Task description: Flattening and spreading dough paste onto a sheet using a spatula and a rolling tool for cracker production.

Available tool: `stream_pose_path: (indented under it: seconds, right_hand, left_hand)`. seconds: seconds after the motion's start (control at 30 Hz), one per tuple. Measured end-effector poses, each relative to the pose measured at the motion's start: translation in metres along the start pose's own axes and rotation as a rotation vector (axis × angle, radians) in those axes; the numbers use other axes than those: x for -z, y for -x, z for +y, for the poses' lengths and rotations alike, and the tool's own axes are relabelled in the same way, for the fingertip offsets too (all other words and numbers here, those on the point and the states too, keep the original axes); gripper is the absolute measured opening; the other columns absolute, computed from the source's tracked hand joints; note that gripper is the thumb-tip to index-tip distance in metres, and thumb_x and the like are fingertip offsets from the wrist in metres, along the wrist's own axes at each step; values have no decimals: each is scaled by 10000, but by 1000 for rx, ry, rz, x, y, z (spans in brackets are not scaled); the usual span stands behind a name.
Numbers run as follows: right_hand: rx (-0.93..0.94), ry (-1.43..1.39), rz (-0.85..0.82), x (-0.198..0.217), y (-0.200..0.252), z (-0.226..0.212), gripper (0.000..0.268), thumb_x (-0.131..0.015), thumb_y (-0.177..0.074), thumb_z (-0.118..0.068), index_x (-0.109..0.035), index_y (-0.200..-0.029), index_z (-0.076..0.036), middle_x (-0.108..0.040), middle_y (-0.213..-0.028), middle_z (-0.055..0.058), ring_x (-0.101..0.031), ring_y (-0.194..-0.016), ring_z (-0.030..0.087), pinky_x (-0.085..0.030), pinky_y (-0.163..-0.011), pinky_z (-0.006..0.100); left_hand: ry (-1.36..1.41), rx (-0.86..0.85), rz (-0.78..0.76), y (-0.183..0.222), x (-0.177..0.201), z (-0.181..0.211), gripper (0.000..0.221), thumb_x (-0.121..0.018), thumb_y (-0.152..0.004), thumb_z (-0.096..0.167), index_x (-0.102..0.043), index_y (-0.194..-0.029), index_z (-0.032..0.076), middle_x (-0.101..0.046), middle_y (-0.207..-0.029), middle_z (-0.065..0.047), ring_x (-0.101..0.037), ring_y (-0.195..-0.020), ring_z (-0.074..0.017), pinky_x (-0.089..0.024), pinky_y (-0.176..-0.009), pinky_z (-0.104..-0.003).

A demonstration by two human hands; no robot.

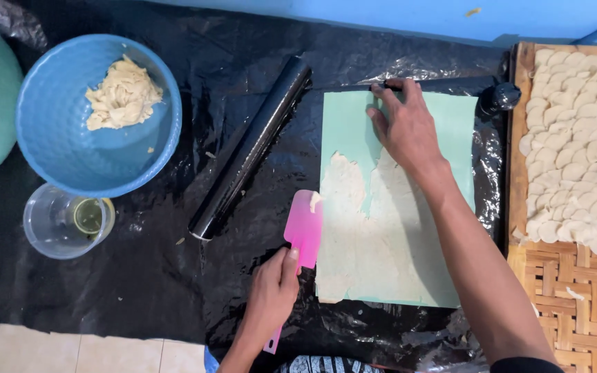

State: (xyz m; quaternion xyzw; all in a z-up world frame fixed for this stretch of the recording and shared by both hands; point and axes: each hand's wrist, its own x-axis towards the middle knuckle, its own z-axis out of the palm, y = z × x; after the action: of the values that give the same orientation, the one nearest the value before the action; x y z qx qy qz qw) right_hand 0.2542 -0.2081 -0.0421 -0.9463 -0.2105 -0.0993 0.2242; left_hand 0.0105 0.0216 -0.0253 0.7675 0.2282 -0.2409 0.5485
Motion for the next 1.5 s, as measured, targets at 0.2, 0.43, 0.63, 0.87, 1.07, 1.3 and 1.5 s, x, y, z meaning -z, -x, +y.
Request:
stream_pose_path:
  seconds: [0.2, 0.43, 0.63, 0.87, 1.07, 1.3, 1.5]
  right_hand:
    - [9, -1, 12, -1, 0, 1, 366, -713, -1003, -153, -667, -1340, -20, -559, -1329, 217, -578, -1182, 397, -518, -938, 472]
    - [15, 12, 34, -2, 0, 4, 358, -708, -1000, -166, -672, -1323, -15, -571, -1310, 221, -570, -1183, 397, -512, -954, 469]
    - [25, -1, 23, -4, 2, 3, 359, -704, -1012, -176, -667, -1326, -7, -573, -1310, 220, -573, -1184, 392, -507, -956, 462]
    - [16, -8, 34, -2, 1, 3, 369, -711, -1004, -177, -666, -1331, -12, -568, -1317, 219, -578, -1181, 390, -514, -943, 462]
    - [22, -21, 27, -1, 0, 1, 375, -712, -1003, -177, -666, -1345, -28, -565, -1322, 216, -584, -1175, 388, -523, -925, 461]
    - [69, -4, 56, -6, 1, 6, 362, -707, -1003, -187, -675, -1330, -34, -581, -1301, 204, -582, -1179, 390, -515, -958, 459]
    - [19, 78, 2, 1, 1, -11, 380, -708, -996, -180, -682, -1354, -54, -605, -1300, 188, -585, -1164, 378, -506, -961, 467]
  left_hand:
    - [-346, -256, 42, 11, 3, 25, 233, -551, -991, 263, -635, -938, 51, -659, -605, -176, -698, -579, -352, -503, -563, -477]
    - [-416, -600, 23, 0, 0, 39, 417, -617, -904, 150, -633, -1312, 66, -702, -748, -153, -692, -626, -349, -536, -574, -477]
    - [-1035, -809, 158, -2, -21, 16, 677, -649, -825, 102, -510, -1486, 78, -654, -904, -137, -666, -767, -279, -568, -673, -415]
    - [-697, -566, 21, 1, 5, 45, 644, -599, -942, 155, -434, -1563, 104, -634, -805, -87, -628, -696, -227, -553, -613, -376]
    - [-716, -413, 444, -5, 47, 47, 566, -639, -955, 223, -522, -1502, 130, -639, -803, -117, -644, -679, -292, -545, -572, -428]
    - [-748, -537, 747, -16, 107, 41, 422, -608, -957, 115, -606, -1367, 13, -653, -947, -202, -667, -839, -406, -547, -690, -509]
    - [-813, -500, 988, -4, 183, 55, 228, -575, -1039, 97, -689, -1231, 48, -673, -963, -213, -665, -832, -446, -531, -721, -549]
